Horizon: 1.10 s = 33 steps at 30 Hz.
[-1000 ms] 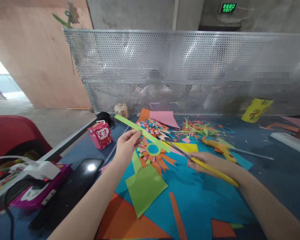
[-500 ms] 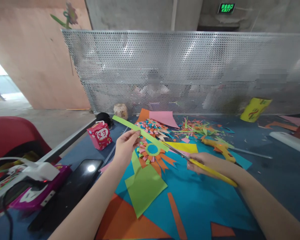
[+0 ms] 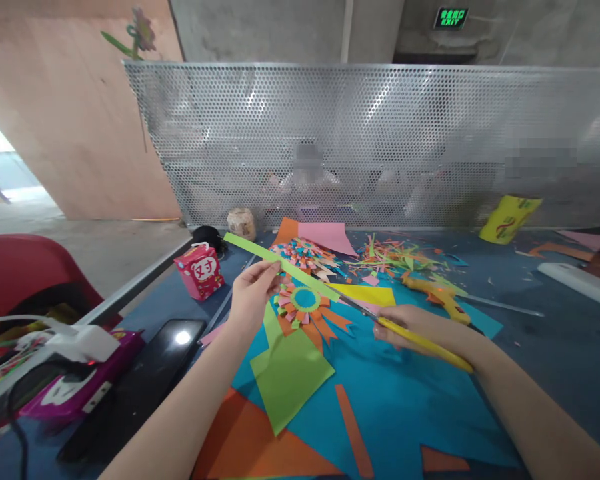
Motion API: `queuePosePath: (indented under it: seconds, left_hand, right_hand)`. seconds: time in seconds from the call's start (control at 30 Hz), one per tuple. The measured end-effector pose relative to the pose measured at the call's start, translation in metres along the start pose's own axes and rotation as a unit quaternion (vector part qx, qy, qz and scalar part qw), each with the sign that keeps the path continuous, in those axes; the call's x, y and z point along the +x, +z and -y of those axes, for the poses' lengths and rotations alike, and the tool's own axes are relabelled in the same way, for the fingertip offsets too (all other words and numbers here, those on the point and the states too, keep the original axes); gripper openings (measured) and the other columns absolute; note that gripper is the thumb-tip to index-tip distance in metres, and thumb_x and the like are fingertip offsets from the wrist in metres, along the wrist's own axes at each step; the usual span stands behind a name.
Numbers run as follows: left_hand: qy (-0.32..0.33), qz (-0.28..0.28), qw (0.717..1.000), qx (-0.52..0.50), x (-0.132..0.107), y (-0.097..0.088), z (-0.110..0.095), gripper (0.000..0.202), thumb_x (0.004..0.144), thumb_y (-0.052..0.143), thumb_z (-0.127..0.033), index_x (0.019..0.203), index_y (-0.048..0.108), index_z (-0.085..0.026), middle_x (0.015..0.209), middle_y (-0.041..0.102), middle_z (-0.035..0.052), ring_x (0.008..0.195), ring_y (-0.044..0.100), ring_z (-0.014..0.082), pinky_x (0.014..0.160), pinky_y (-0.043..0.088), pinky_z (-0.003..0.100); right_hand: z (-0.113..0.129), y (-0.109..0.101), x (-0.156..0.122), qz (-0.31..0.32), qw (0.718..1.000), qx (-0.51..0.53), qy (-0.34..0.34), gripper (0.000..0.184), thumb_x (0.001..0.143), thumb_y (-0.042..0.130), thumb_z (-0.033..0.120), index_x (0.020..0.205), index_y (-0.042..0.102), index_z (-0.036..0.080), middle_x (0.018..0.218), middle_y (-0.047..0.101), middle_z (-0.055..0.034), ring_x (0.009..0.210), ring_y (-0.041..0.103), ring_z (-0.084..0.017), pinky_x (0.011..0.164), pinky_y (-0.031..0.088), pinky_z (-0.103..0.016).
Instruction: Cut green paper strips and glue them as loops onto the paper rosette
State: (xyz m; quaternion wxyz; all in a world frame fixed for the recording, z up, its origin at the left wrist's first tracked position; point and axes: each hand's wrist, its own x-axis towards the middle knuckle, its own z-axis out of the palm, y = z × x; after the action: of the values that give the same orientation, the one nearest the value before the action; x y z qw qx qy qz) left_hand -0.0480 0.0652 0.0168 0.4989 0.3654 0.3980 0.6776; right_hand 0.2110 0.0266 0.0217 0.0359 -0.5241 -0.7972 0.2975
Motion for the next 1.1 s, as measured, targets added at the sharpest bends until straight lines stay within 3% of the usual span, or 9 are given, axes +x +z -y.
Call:
queuePosePath:
  seconds: [0.37, 1.1]
  left_hand:
    - [-0.003, 0.003, 1.000, 0.007, 0.0002, 0.0003, 0.0010, 0.026, 0.047, 0.077, -0.028, 0.064, 0.063, -0.013, 0.054, 0.060, -0.0026, 0.046, 0.056, 0.0068, 0.045, 0.042, 0.017]
    - [0.019, -0.008, 0.998, 0.055, 0.0012, -0.0006, 0.0015, 0.024, 0.051, 0.075, -0.031, 0.063, 0.063, -0.014, 0.054, 0.061, -0.0020, 0.047, 0.057, 0.0073, 0.044, 0.037, 0.016]
  right_hand:
    - [0.0045, -0.0007, -0.0005, 0.006, 1.000, -0.008, 0.023, 0.043, 0.078, 0.036, 0.056, 0.073, 0.052, 0.016, 0.059, 0.053, -0.0026, 0.054, 0.048, -0.014, 0.049, 0.035, -0.024]
    - [0.0082, -0.0033, -0.0026, 0.007, 0.996, 0.024, 0.091, 0.045, 0.074, 0.040, 0.058, 0.075, 0.054, 0.015, 0.052, 0.051, -0.0003, 0.041, 0.042, -0.009, 0.040, 0.030, -0.021]
